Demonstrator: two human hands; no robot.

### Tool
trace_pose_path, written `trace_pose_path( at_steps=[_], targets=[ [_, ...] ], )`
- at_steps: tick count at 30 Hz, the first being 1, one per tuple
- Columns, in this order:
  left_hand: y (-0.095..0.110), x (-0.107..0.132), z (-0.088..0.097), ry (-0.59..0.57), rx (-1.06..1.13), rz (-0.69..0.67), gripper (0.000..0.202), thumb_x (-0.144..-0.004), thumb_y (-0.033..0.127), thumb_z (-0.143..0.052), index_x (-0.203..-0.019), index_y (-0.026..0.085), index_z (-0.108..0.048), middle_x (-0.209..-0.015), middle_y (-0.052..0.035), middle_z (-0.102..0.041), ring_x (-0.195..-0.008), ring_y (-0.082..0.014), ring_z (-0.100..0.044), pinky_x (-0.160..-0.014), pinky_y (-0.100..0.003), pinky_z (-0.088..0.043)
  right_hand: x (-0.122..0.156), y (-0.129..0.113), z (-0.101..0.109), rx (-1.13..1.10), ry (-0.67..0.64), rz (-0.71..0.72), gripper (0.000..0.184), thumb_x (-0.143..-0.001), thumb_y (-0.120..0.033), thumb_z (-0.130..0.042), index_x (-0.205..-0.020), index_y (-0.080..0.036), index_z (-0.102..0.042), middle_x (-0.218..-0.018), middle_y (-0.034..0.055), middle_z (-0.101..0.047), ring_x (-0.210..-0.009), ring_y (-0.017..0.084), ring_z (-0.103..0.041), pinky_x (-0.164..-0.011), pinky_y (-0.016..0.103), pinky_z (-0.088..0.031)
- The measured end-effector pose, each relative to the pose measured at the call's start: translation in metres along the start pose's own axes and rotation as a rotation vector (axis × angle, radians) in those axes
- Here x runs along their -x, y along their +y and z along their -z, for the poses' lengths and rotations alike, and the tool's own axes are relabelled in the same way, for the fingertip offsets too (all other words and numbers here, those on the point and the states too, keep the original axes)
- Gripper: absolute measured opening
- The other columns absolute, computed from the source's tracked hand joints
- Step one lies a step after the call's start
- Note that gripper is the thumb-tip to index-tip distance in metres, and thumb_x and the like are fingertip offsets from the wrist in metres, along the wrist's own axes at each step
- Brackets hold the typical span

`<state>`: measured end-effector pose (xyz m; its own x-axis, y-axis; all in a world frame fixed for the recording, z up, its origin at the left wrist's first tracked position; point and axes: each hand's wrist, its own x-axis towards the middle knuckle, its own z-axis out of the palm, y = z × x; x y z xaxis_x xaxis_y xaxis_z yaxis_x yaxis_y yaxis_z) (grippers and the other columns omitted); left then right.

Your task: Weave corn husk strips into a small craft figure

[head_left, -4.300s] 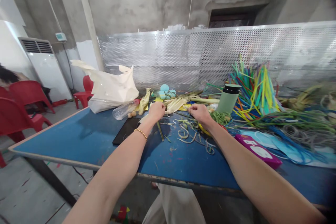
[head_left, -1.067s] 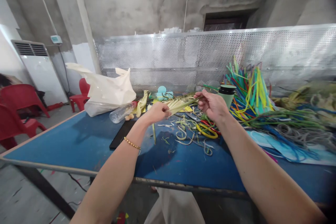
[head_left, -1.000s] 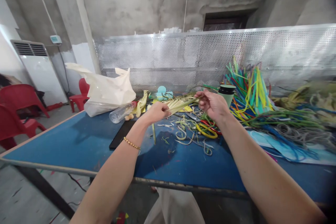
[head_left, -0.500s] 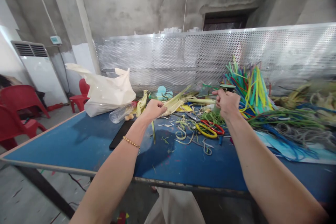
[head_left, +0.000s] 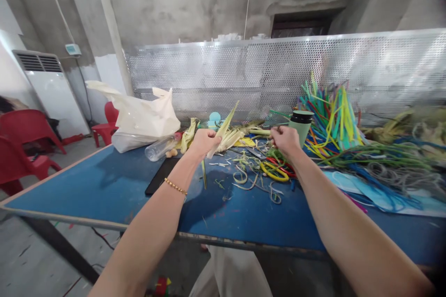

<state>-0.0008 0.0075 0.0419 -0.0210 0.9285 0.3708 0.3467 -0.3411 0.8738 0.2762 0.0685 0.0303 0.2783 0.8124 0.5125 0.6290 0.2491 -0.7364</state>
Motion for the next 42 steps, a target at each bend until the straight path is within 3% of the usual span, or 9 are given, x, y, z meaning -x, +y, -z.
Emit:
trace_pose_path(
  at_steps=[2, 4, 7, 11, 17, 25, 32, 39, 42],
  targets=[
    [-0.002, -0.001, -0.002, -0.008, 0.014, 0.024, 0.012, -0.064, 0.022, -0.064, -0.059, 0.011, -0.06, -0.05, 0.0054, -0.04, -0.052, -0.007, -0.033, -0.052, -0.023, -0.024, 0.001, 0.002, 0.002, 0.379, -0.051, 0.008, 0.017, -0.068, -0.025, -0.069, -0.078, -0.012, -0.068, -0.067, 0.0084, -0.065, -0.064, 0.02, -0.062, -0.058, 0.028, -0.046],
    [-0.005, -0.002, -0.004, -0.009, 0.023, 0.051, 0.012, -0.062, 0.021, -0.063, -0.058, 0.012, -0.057, -0.049, 0.0061, -0.039, -0.051, -0.0066, -0.032, -0.051, -0.023, -0.023, 0.004, -0.002, 0.002, 0.604, -0.047, 0.067, 0.031, -0.068, -0.023, -0.067, -0.096, -0.01, -0.07, -0.092, 0.0165, -0.068, -0.081, 0.026, -0.066, -0.068, 0.032, -0.048],
    [-0.007, -0.003, -0.005, -0.008, 0.041, 0.067, 0.01, -0.062, 0.019, -0.062, -0.058, 0.014, -0.055, -0.048, 0.0063, -0.04, -0.05, -0.0069, -0.033, -0.051, -0.023, -0.024, 0.014, -0.015, -0.003, 0.596, -0.05, 0.276, 0.032, -0.079, -0.022, -0.055, -0.107, -0.013, -0.07, -0.107, 0.0163, -0.068, -0.094, 0.025, -0.065, -0.08, 0.032, -0.047],
    [-0.008, -0.005, -0.004, 0.017, 0.034, 0.058, 0.01, -0.063, 0.019, -0.062, -0.059, 0.014, -0.054, -0.049, 0.0056, -0.042, -0.05, -0.0074, -0.035, -0.051, -0.023, -0.026, 0.029, -0.032, -0.02, 0.526, -0.291, 0.446, 0.026, -0.083, -0.024, -0.052, -0.088, -0.017, -0.076, -0.09, 0.0083, -0.074, -0.085, 0.021, -0.066, -0.079, 0.028, -0.046],
    [-0.009, -0.006, -0.005, 0.028, -0.006, 0.029, 0.007, -0.063, 0.018, -0.061, -0.06, 0.013, -0.057, -0.051, 0.0055, -0.043, -0.052, -0.0078, -0.036, -0.052, -0.023, -0.027, 0.042, -0.034, -0.037, 0.714, -0.391, 0.239, 0.027, -0.082, -0.029, -0.052, -0.082, -0.018, -0.077, -0.086, 0.0132, -0.074, -0.085, 0.026, -0.069, -0.071, 0.031, -0.048],
    [-0.01, -0.004, -0.007, 0.013, -0.096, 0.005, 0.011, -0.063, 0.021, -0.061, -0.056, 0.014, -0.055, -0.049, 0.0063, -0.039, -0.051, -0.0074, -0.033, -0.051, -0.023, -0.022, 0.041, -0.029, -0.06, 0.814, -0.416, 0.085, 0.046, -0.084, -0.049, -0.056, -0.11, -0.014, -0.072, -0.109, 0.0227, -0.07, -0.105, 0.032, -0.067, -0.085, 0.039, -0.05],
    [-0.011, -0.004, -0.007, 0.006, -0.114, 0.004, 0.011, -0.064, 0.023, -0.059, -0.057, 0.014, -0.055, -0.05, 0.0052, -0.041, -0.052, -0.0086, -0.035, -0.052, -0.023, -0.025, 0.033, -0.022, -0.066, 0.811, -0.465, -0.079, 0.041, -0.076, -0.028, -0.063, -0.114, -0.013, -0.07, -0.11, 0.0204, -0.071, -0.105, 0.03, -0.067, -0.081, 0.034, -0.052],
    [-0.01, -0.003, -0.006, 0.016, -0.148, -0.021, 0.012, -0.063, 0.022, -0.06, -0.056, 0.014, -0.054, -0.05, 0.0048, -0.04, -0.053, -0.0084, -0.035, -0.051, -0.022, -0.024, 0.034, -0.024, -0.063, 0.805, -0.438, -0.056, 0.045, -0.08, -0.038, -0.06, -0.114, -0.012, -0.07, -0.111, 0.022, -0.07, -0.108, 0.032, -0.066, -0.084, 0.035, -0.051],
    [-0.011, -0.005, -0.006, 0.012, -0.166, -0.026, 0.012, -0.064, 0.023, -0.059, -0.057, 0.014, -0.054, -0.05, 0.0047, -0.04, -0.054, -0.0086, -0.035, -0.052, -0.022, -0.025, 0.038, -0.024, -0.066, 0.845, -0.442, -0.011, 0.043, -0.077, -0.035, -0.064, -0.113, -0.013, -0.071, -0.112, 0.0222, -0.07, -0.109, 0.031, -0.066, -0.086, 0.036, -0.051]
  ],
)
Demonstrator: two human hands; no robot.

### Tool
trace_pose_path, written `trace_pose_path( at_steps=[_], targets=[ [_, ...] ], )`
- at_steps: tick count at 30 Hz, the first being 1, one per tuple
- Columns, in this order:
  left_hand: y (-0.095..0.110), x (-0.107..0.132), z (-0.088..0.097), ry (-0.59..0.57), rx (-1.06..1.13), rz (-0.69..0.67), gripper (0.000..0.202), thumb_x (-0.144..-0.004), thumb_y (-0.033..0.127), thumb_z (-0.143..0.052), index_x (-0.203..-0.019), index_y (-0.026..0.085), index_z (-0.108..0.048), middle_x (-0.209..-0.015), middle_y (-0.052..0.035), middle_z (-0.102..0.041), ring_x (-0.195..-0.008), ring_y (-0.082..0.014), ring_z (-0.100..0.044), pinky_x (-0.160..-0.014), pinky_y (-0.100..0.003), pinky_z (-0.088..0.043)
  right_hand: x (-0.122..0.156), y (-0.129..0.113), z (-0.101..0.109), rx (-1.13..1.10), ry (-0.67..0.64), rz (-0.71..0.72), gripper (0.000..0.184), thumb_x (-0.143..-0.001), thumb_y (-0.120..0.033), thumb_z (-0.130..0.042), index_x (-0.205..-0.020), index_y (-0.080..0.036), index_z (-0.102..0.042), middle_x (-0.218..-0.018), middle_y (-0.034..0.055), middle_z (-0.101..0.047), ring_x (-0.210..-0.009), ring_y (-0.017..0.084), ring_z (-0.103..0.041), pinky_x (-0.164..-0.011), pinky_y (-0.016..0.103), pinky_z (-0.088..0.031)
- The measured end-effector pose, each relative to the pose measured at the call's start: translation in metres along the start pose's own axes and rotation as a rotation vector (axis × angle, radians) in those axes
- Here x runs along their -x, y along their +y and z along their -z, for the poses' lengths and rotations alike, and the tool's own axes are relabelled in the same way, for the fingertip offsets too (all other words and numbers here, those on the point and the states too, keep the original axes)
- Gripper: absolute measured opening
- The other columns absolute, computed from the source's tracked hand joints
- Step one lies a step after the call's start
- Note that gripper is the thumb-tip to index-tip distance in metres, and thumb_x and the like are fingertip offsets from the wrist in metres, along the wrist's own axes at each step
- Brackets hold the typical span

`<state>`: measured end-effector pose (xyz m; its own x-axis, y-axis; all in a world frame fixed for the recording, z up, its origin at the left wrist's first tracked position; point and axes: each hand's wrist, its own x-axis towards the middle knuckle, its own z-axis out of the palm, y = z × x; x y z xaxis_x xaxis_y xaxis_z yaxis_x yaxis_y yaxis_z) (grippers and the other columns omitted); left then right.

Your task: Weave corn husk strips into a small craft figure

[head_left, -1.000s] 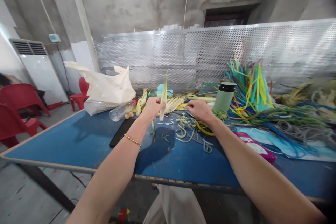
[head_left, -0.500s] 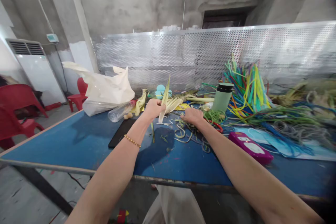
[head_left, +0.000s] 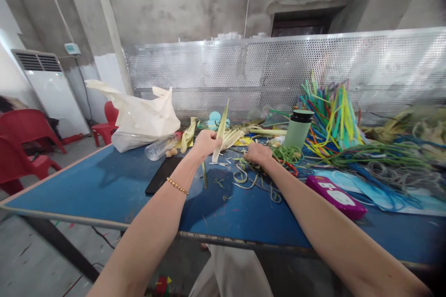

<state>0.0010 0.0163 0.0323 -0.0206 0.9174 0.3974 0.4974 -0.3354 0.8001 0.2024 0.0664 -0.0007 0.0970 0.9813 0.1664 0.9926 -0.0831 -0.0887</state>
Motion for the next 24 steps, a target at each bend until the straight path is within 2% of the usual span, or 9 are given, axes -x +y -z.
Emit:
trace_pose_path(
  at_steps=[4, 9, 13, 16, 18, 20, 22, 24],
  targets=[
    [-0.003, -0.002, -0.001, -0.003, -0.027, -0.014, 0.014, -0.066, 0.024, -0.059, -0.056, 0.015, -0.053, -0.051, 0.0046, -0.039, -0.055, -0.0089, -0.035, -0.052, -0.023, -0.024, 0.001, 0.001, 0.002, -0.002, 0.015, -0.009, 0.039, -0.077, -0.03, -0.063, -0.11, -0.013, -0.072, -0.11, 0.0229, -0.07, -0.107, 0.032, -0.067, -0.084, 0.036, -0.051],
    [-0.005, -0.003, 0.0, -0.004, -0.031, -0.026, 0.014, -0.067, 0.025, -0.059, -0.057, 0.014, -0.055, -0.052, 0.0044, -0.04, -0.055, -0.0092, -0.035, -0.053, -0.023, -0.024, 0.008, 0.001, 0.016, -0.015, 0.08, 0.025, 0.038, -0.083, -0.035, -0.052, -0.107, -0.013, -0.073, -0.108, 0.0216, -0.071, -0.106, 0.033, -0.067, -0.082, 0.039, -0.051],
    [-0.005, -0.003, 0.0, -0.006, -0.03, -0.019, 0.014, -0.066, 0.025, -0.058, -0.056, 0.015, -0.055, -0.051, 0.0044, -0.04, -0.055, -0.0093, -0.036, -0.053, -0.023, -0.025, 0.016, -0.011, 0.015, -0.011, -0.05, 0.141, 0.04, -0.077, -0.043, -0.06, -0.103, -0.015, -0.074, -0.106, 0.0197, -0.072, -0.102, 0.033, -0.067, -0.081, 0.039, -0.052],
    [-0.006, -0.004, -0.001, -0.003, -0.023, -0.02, 0.012, -0.066, 0.024, -0.058, -0.058, 0.015, -0.056, -0.052, 0.0042, -0.041, -0.056, -0.0096, -0.038, -0.053, -0.023, -0.026, 0.017, -0.017, 0.006, 0.027, -0.053, 0.191, 0.037, -0.069, -0.033, -0.068, -0.1, -0.014, -0.074, -0.107, 0.0207, -0.071, -0.1, 0.033, -0.067, -0.079, 0.04, -0.051],
    [-0.006, -0.004, 0.0, -0.003, -0.016, -0.022, 0.012, -0.066, 0.024, -0.058, -0.059, 0.015, -0.056, -0.053, 0.0042, -0.042, -0.056, -0.0097, -0.039, -0.053, -0.023, -0.026, 0.015, -0.016, 0.003, -0.007, -0.038, 0.174, 0.028, -0.065, -0.026, -0.068, -0.09, -0.013, -0.074, -0.096, 0.0182, -0.072, -0.092, 0.031, -0.068, -0.073, 0.036, -0.051],
    [-0.005, -0.004, 0.001, 0.001, -0.025, -0.02, 0.013, -0.066, 0.024, -0.058, -0.058, 0.015, -0.054, -0.052, 0.0044, -0.041, -0.055, -0.0096, -0.038, -0.053, -0.024, -0.025, 0.012, -0.011, 0.004, -0.136, -0.051, 0.183, 0.012, -0.065, -0.024, -0.068, -0.071, -0.014, -0.07, -0.073, 0.0111, -0.068, -0.075, 0.025, -0.065, -0.062, 0.03, -0.047],
    [-0.005, -0.003, 0.003, 0.012, -0.034, -0.024, 0.016, -0.067, 0.024, -0.058, -0.055, 0.016, -0.051, -0.05, 0.0048, -0.038, -0.054, -0.0092, -0.035, -0.052, -0.024, -0.023, 0.011, -0.006, 0.009, -0.397, -0.065, 0.249, 0.017, -0.066, -0.028, -0.067, -0.056, -0.015, -0.06, -0.054, 0.0025, -0.055, -0.057, 0.016, -0.055, -0.051, 0.025, -0.039],
    [-0.004, -0.003, 0.004, 0.025, -0.03, -0.031, 0.019, -0.066, 0.025, -0.059, -0.053, 0.016, -0.048, -0.049, 0.0051, -0.036, -0.053, -0.0088, -0.033, -0.052, -0.025, -0.022, 0.012, -0.002, 0.014, -0.757, -0.103, 0.306, 0.024, -0.068, -0.034, -0.067, -0.056, -0.017, -0.055, -0.046, -0.0037, -0.043, -0.045, 0.009, -0.042, -0.043, 0.023, -0.031]
  ],
)
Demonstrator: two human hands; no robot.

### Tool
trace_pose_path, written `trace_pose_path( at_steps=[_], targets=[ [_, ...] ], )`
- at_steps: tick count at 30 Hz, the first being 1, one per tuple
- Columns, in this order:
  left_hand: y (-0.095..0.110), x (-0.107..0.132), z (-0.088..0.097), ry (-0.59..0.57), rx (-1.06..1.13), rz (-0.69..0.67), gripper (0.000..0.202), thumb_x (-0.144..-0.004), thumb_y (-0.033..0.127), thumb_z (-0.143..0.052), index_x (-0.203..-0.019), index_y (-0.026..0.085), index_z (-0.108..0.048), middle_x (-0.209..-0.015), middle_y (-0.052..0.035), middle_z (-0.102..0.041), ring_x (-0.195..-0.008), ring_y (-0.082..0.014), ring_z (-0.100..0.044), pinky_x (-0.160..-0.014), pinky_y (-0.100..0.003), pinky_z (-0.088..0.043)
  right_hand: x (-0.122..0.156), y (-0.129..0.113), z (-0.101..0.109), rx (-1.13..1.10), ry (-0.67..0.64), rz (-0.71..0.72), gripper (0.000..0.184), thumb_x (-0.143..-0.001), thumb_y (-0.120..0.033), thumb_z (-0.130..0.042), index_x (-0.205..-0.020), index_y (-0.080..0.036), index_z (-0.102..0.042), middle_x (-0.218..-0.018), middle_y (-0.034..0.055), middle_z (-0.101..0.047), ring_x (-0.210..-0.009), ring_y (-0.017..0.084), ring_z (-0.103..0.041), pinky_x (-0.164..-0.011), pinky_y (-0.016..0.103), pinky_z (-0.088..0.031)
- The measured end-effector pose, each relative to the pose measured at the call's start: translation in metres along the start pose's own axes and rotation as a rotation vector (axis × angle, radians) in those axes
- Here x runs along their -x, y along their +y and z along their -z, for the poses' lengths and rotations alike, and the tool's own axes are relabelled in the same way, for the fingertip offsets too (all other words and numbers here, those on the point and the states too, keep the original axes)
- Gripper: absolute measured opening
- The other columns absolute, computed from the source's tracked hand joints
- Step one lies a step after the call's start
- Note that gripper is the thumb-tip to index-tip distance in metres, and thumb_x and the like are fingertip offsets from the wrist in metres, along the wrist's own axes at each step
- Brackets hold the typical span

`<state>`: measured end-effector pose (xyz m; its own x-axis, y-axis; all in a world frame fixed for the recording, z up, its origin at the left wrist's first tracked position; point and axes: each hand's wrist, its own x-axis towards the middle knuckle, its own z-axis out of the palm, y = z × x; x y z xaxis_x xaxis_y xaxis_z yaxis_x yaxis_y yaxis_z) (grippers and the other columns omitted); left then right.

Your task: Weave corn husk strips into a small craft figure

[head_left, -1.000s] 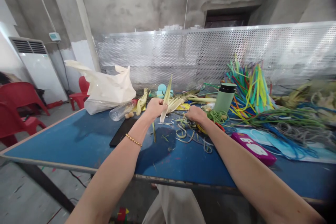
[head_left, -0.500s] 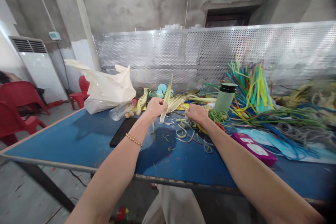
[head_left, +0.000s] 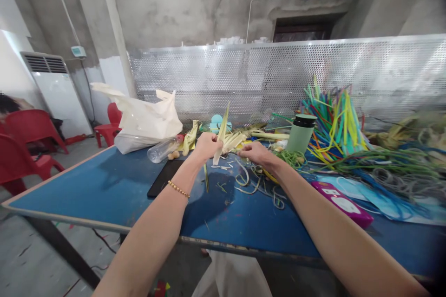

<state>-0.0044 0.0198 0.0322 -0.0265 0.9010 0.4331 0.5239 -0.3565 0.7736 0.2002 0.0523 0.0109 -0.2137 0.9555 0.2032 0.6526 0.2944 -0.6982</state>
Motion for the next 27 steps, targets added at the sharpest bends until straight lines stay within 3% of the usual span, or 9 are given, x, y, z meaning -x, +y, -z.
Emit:
trace_pose_path(
  at_steps=[3, 6, 12, 17, 21, 27],
  targets=[
    [0.0, -0.001, 0.001, 0.017, 0.004, 0.004, 0.022, -0.066, 0.024, -0.06, -0.052, 0.017, -0.046, -0.05, 0.0052, -0.037, -0.053, -0.0087, -0.033, -0.052, -0.025, -0.021, 0.005, -0.004, 0.004, -0.422, -0.03, -0.016, 0.028, -0.064, -0.04, -0.073, -0.066, -0.017, -0.056, -0.048, -0.0061, -0.044, -0.04, 0.006, -0.033, -0.038, 0.021, -0.025],
    [-0.001, -0.001, 0.001, 0.02, -0.013, 0.01, 0.021, -0.067, 0.024, -0.06, -0.053, 0.017, -0.047, -0.051, 0.0052, -0.038, -0.053, -0.0089, -0.034, -0.053, -0.025, -0.022, 0.009, -0.008, 0.002, -0.529, 0.007, 0.015, 0.033, -0.059, -0.039, -0.078, -0.069, -0.015, -0.057, -0.057, -0.0015, -0.057, -0.04, 0.005, -0.037, -0.036, 0.02, -0.028],
    [-0.001, -0.002, 0.001, 0.008, -0.035, -0.001, 0.022, -0.068, 0.025, -0.061, -0.054, 0.017, -0.047, -0.052, 0.0054, -0.039, -0.054, -0.0092, -0.035, -0.053, -0.025, -0.024, 0.009, -0.013, -0.001, -0.482, 0.251, 0.107, 0.046, -0.054, -0.04, -0.081, -0.084, -0.018, -0.053, -0.06, -0.0053, -0.058, -0.044, 0.009, -0.048, -0.041, 0.022, -0.038],
    [-0.003, -0.003, 0.0, 0.001, -0.034, 0.004, 0.019, -0.069, 0.027, -0.061, -0.056, 0.016, -0.053, -0.052, 0.0049, -0.04, -0.055, -0.0098, -0.036, -0.053, -0.025, -0.024, 0.003, -0.011, 0.005, -0.299, 0.451, 0.22, 0.049, -0.058, -0.043, -0.078, -0.09, -0.019, -0.049, -0.069, -0.0006, -0.065, -0.061, 0.015, -0.06, -0.061, 0.029, -0.048],
    [-0.007, -0.005, -0.002, -0.01, -0.025, 0.009, 0.017, -0.07, 0.027, -0.061, -0.059, 0.015, -0.055, -0.053, 0.0044, -0.042, -0.055, -0.0101, -0.038, -0.053, -0.024, -0.026, 0.003, -0.012, 0.01, -0.229, 0.564, 0.289, 0.045, -0.067, -0.043, -0.072, -0.098, -0.018, -0.05, -0.069, -0.0011, -0.064, -0.064, 0.016, -0.06, -0.069, 0.031, -0.049],
    [-0.005, -0.004, -0.001, -0.013, -0.043, 0.011, 0.018, -0.07, 0.026, -0.06, -0.057, 0.016, -0.054, -0.052, 0.004, -0.041, -0.054, -0.0096, -0.037, -0.052, -0.024, -0.025, 0.007, -0.015, 0.014, -0.187, 0.651, 0.343, 0.05, -0.073, -0.037, -0.069, -0.112, -0.014, -0.049, -0.066, -0.0029, -0.061, -0.06, 0.014, -0.057, -0.068, 0.031, -0.049]
  ],
)
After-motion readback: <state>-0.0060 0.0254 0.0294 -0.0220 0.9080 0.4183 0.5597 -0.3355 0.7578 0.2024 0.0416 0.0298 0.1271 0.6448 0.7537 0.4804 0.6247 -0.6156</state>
